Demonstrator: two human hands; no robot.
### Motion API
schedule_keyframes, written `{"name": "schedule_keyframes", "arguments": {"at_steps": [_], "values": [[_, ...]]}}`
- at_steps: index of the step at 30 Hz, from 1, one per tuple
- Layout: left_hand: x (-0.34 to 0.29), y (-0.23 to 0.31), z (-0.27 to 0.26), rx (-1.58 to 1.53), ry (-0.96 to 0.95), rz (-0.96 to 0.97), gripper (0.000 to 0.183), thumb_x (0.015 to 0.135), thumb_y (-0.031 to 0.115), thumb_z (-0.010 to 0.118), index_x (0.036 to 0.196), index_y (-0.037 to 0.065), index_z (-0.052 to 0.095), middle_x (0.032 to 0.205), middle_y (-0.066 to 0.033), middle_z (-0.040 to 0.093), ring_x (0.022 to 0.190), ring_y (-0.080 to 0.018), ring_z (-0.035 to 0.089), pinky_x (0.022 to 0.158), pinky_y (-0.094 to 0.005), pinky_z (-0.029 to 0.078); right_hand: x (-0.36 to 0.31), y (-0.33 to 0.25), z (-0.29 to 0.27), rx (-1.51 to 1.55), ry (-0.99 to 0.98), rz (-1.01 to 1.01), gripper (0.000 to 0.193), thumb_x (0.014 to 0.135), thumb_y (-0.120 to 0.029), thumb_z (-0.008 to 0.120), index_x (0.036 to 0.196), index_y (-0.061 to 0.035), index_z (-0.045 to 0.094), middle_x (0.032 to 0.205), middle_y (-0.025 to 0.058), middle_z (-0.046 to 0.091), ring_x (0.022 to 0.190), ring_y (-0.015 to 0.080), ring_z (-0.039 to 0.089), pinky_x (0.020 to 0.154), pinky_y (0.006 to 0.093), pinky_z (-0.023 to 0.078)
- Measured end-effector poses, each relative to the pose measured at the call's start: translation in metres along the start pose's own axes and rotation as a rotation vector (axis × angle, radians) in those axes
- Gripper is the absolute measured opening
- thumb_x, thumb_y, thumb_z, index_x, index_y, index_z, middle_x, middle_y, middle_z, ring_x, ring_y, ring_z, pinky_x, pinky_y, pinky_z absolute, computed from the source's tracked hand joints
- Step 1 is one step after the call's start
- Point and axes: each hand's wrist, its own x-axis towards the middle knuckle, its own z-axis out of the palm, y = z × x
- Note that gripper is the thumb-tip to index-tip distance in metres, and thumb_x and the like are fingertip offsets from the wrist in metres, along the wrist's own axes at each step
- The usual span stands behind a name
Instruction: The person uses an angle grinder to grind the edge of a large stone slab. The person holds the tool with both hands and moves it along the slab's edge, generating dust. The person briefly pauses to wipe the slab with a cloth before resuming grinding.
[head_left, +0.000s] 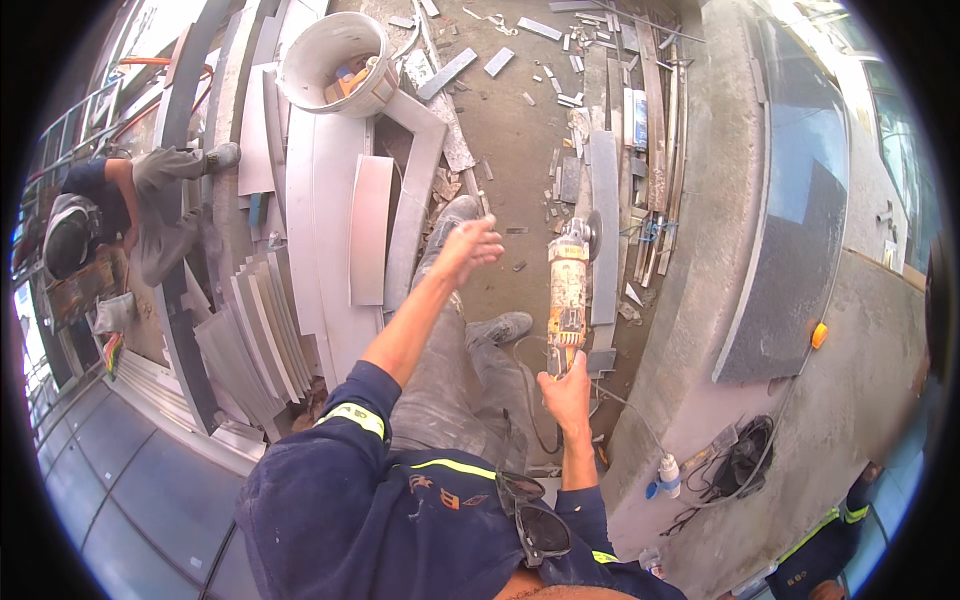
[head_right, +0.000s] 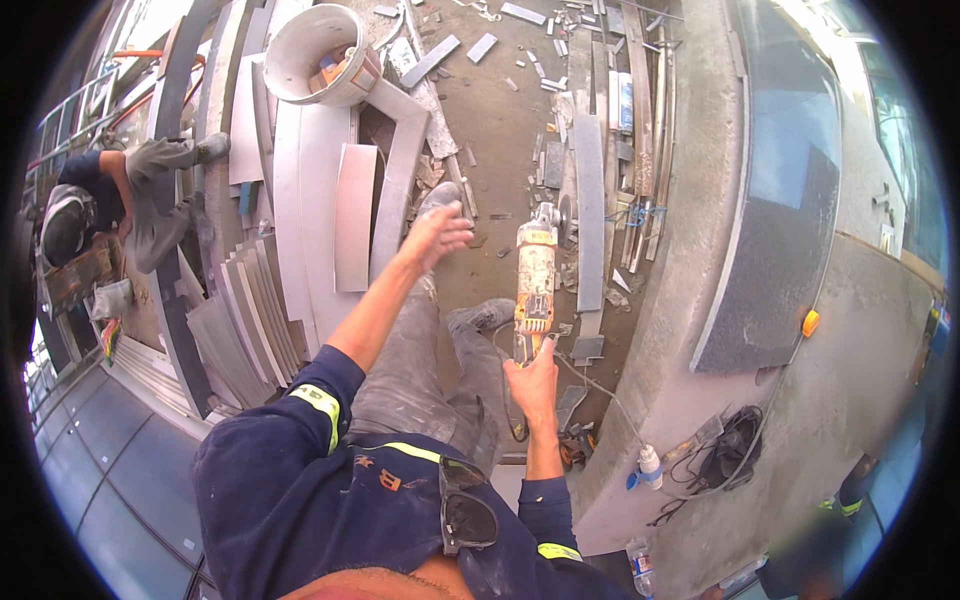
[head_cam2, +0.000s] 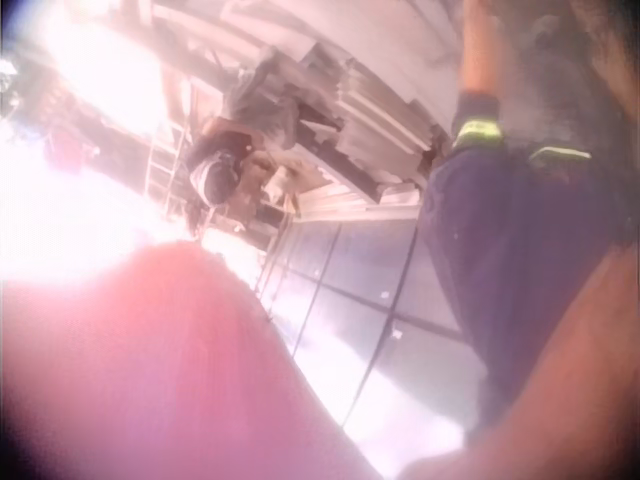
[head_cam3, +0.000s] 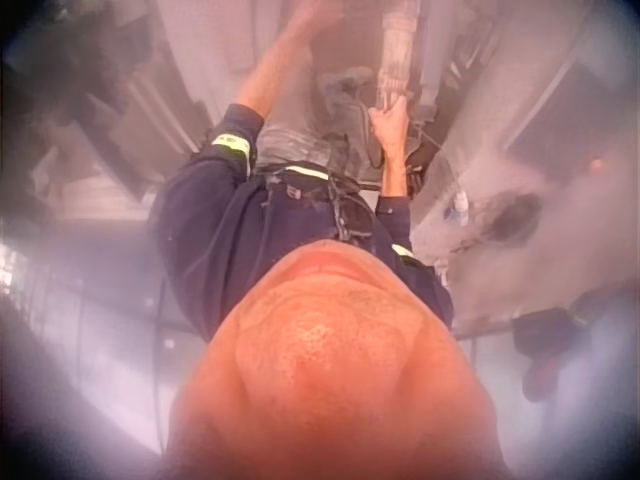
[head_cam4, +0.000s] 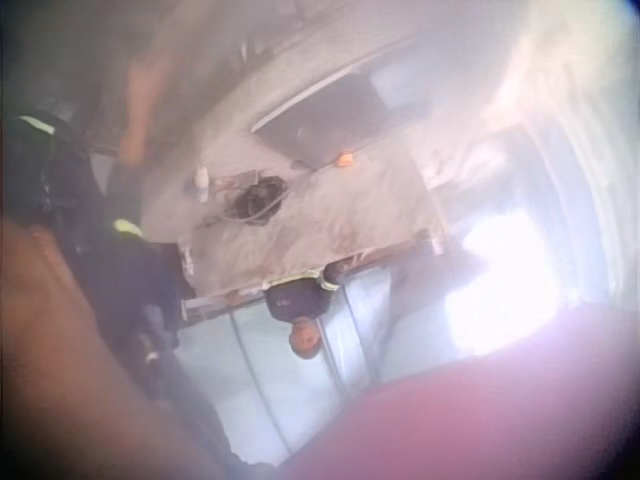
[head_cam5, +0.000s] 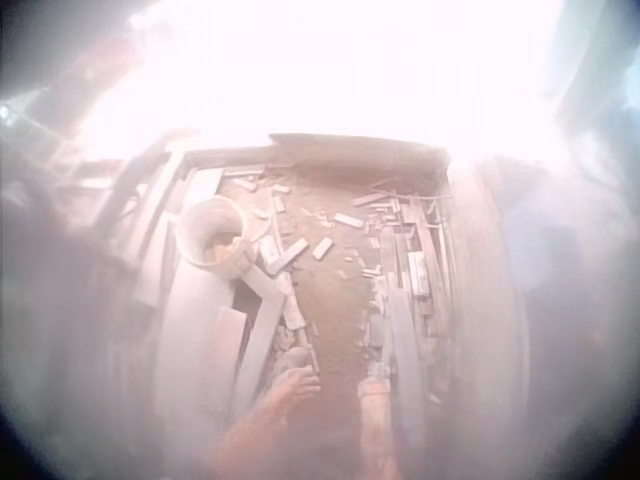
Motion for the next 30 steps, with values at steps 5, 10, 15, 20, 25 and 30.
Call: {"name": "schedule_keyframes", "arguments": {"at_steps": [5,10,15,20,25,30], "values": [[0.148,0.136,-0.192,-0.107,0.401,0.317,0.104,0.092,0.056,0.087,0.155,-0.014,0.044,0.147,-0.0339,0.058,0.119,-0.0414,0.071,0.097,-0.0512,0.063,0.032,-0.044,0.034,-0.12,0.002,-0.003,0.061,0.083,-0.015,0.08,0.133,0.0051,0.053,0.094,0.0279,0.076,0.088,0.0427,0.078,0.082,0.0504,0.058],[0.27,0.263,-0.354,-0.525,0.343,0.43,0.104,0.094,0.048,0.085,0.167,0.001,0.028,0.167,-0.0345,0.03,0.144,-0.052,0.049,0.112,-0.0677,0.056,0.058,-0.074,0.059,-0.009,-0.011,0.081,0.06,0.082,-0.012,0.081,0.134,0.0006,0.054,0.1,0.0272,0.077,0.094,0.0433,0.078,0.084,0.0489,0.059],[0.338,0.282,-0.422,-0.402,0.414,0.248,0.039,0.104,-0.001,0.045,0.136,-0.025,0.043,0.149,-0.0403,0.05,0.137,-0.0556,0.057,0.118,-0.0732,0.051,0.084,-0.08,0.067,0.021,0.03,0.15,0.064,0.082,-0.014,0.082,0.137,0.0025,0.052,0.096,0.0275,0.076,0.092,0.0435,0.078,0.081,0.0487,0.059],[0.3,0.289,-0.358,-0.406,0.469,0.253,0.036,0.101,-0.01,0.037,0.131,-0.027,0.045,0.143,-0.0428,0.054,0.134,-0.0588,0.059,0.116,-0.072,0.055,0.093,-0.069,0.046,-0.019,0.092,0.158,0.071,0.082,-0.015,0.082,0.142,0.006,0.051,0.092,0.0247,0.077,0.082,0.0384,0.079,0.075,0.0474,0.06],[0.18,0.251,-0.205,0.357,0.353,0.32,0.058,0.091,0.003,0.06,0.145,-0.001,0.04,0.13,-0.0328,0.061,0.107,-0.0481,0.074,0.081,-0.0627,0.071,0.09,-0.035,0.024,0.052,0.117,0.274,0.075,0.081,-0.015,0.082,0.144,0.0078,0.049,0.094,0.0268,0.078,0.081,0.0369,0.08,0.075,0.046,0.061],[0.116,0.176,-0.094,1.061,0.178,0.245,0.091,0.081,0.012,0.07,0.166,0.024,0.039,0.117,-0.0195,0.077,0.099,-0.037,0.079,0.075,-0.0463,0.068,0.096,0.02,-0.002,0.097,0.13,0.304,0.07,0.081,-0.015,0.082,0.14,0.0054,0.05,0.096,0.0271,0.078,0.092,0.0419,0.079,0.084,0.0498,0.06]]}}
